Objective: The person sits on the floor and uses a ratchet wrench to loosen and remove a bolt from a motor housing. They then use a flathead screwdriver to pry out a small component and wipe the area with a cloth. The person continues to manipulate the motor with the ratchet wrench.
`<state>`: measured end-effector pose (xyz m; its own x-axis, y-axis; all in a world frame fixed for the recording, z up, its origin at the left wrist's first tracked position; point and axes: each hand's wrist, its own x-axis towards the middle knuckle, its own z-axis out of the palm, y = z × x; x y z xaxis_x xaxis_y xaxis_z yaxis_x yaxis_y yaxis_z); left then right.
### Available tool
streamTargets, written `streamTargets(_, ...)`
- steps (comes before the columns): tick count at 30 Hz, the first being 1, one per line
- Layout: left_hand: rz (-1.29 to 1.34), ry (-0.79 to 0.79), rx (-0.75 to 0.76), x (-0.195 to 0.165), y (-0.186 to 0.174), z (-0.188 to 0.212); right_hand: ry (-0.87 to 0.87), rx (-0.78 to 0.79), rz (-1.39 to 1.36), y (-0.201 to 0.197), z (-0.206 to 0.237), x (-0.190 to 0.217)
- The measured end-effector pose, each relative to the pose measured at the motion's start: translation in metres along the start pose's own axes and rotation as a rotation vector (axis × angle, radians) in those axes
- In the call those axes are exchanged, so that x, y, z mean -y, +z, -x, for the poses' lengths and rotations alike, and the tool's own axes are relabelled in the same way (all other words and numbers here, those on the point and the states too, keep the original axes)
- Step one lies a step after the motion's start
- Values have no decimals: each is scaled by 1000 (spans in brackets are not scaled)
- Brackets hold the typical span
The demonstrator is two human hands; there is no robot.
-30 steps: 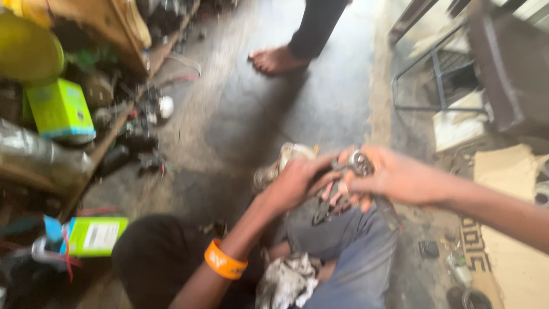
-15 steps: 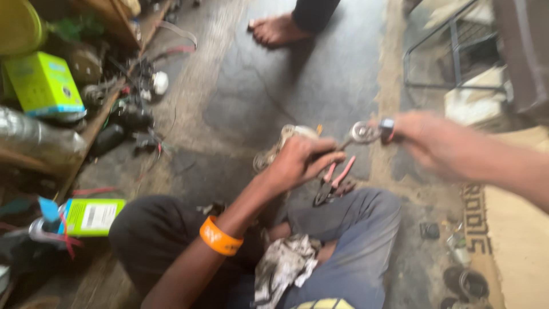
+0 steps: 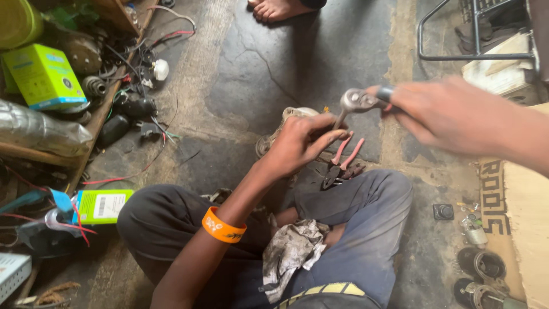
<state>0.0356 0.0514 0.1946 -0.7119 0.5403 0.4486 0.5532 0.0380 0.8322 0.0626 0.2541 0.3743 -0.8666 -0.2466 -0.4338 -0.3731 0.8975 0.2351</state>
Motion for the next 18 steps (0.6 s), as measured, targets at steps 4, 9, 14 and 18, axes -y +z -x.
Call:
streamTargets(4, 165, 45, -6, -5, -3, -1, 271, 320, -574, 7, 30, 30)
streamTargets(9, 228, 20, 102, -17, -10, -2, 0, 179, -1279, 40, 48, 42)
streamTargets(14, 235, 154, 140, -19, -17, -6, 145, 324, -881, 53, 48, 18)
streamTargets(18, 208, 226, 114, -17, -16, -9, 169, 358, -251, 41, 33, -6)
